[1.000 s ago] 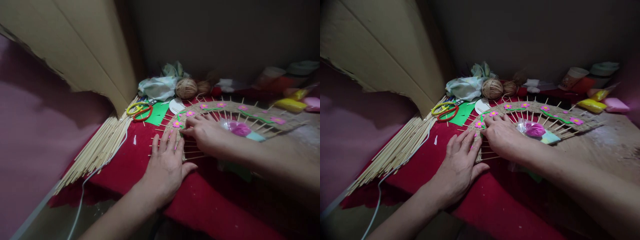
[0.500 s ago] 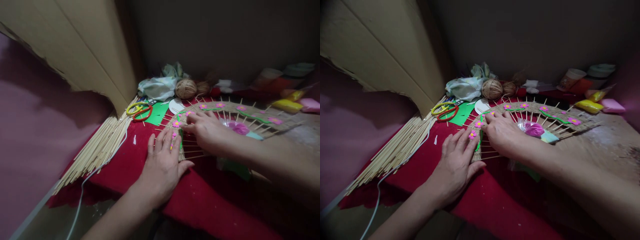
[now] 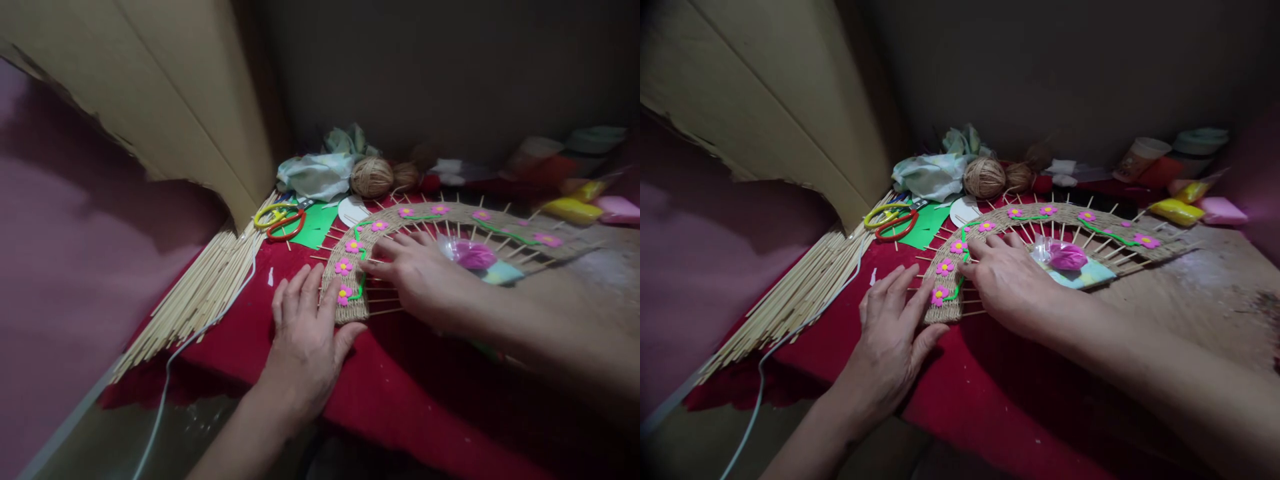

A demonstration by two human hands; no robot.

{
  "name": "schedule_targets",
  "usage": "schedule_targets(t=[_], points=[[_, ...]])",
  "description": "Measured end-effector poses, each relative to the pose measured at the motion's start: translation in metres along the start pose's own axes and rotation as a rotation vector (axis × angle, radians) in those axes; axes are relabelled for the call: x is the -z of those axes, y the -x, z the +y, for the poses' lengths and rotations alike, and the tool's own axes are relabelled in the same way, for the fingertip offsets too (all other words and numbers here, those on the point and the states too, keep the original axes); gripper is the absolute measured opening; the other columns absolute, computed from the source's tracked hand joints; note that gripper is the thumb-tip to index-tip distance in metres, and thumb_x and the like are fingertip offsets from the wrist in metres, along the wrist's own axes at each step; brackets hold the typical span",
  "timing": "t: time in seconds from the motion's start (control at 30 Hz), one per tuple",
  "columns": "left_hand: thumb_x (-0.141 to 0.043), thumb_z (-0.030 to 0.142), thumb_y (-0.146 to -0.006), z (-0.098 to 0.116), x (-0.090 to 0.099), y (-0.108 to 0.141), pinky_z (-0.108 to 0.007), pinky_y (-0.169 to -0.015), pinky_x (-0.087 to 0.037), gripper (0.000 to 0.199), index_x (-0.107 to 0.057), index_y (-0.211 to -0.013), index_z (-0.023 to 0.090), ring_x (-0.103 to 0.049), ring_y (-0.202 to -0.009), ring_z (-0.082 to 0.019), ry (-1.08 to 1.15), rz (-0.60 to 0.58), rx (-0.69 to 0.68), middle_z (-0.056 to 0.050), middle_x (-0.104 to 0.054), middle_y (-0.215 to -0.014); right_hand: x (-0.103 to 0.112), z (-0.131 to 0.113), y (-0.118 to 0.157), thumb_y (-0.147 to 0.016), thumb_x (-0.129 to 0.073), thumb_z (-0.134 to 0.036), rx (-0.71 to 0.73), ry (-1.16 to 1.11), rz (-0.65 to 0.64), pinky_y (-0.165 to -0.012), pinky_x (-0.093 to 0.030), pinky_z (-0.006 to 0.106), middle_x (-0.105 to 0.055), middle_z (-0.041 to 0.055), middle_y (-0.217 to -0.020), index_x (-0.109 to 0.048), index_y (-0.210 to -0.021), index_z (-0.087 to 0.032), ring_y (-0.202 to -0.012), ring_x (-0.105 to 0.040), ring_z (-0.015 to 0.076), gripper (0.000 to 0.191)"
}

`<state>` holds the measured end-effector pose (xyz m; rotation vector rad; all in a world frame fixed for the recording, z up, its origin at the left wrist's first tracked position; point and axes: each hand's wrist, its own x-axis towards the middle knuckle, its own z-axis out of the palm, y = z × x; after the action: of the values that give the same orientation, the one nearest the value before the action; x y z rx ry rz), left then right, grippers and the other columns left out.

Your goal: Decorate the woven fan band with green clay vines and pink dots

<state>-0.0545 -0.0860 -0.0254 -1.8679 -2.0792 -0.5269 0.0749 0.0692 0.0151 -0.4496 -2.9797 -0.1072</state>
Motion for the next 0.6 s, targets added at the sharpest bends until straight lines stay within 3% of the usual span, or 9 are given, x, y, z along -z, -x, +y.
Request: schedule_targets(t=[0.33,0.5,0.6], points=[[-0.047,0.037,-0.091,0.003,-0.002,0.003,-0.061,-0.101,-0.029,0.045,-0.054,-0.125,0.008,-0.033,-0.125,-0.037,0.028,0.004,-0.020,-0.022,-0.044,-0.133,-0.001,-0.024,0.014,-0.088,-0.048,-0.021,0.011,-0.044,-0.065,-0.075,-0.028,0.041,-0.062,0.0099,-0.105,-0.070,-0.093,-0.021,-0.088,-0.051,0.0274,0.022],[-0.050,0.037,-0.089,0.003,-0.001,0.004,-0.060,-0.102,-0.029,0.046,-0.054,-0.125,0.009,-0.034,-0.125,-0.037,0.022,-0.015,-0.001,-0.022,-0.044,-0.133,0.003,-0.029,0.017,-0.089,-0.050,-0.024,0.048,-0.037,0.005,-0.078,-0.027,0.041,-0.061,0.0105,-0.108,-0.068,-0.100,-0.021,-0.091,-0.050,0.0272,0.022],[-0.050,0.038,-0.089,0.004,0.000,0.004,-0.059,-0.102,-0.028,0.045,-0.055,-0.125,0.010,-0.034,-0.126,-0.036,0.032,-0.019,-0.008,-0.021,-0.044,-0.134,0.001,-0.032,0.019,-0.089,-0.050,-0.025,0.052,-0.044,-0.020,-0.078,-0.028,0.041,-0.061,0.0090,-0.102,-0.068,-0.102,-0.021,-0.087,-0.050,0.0257,0.022]])
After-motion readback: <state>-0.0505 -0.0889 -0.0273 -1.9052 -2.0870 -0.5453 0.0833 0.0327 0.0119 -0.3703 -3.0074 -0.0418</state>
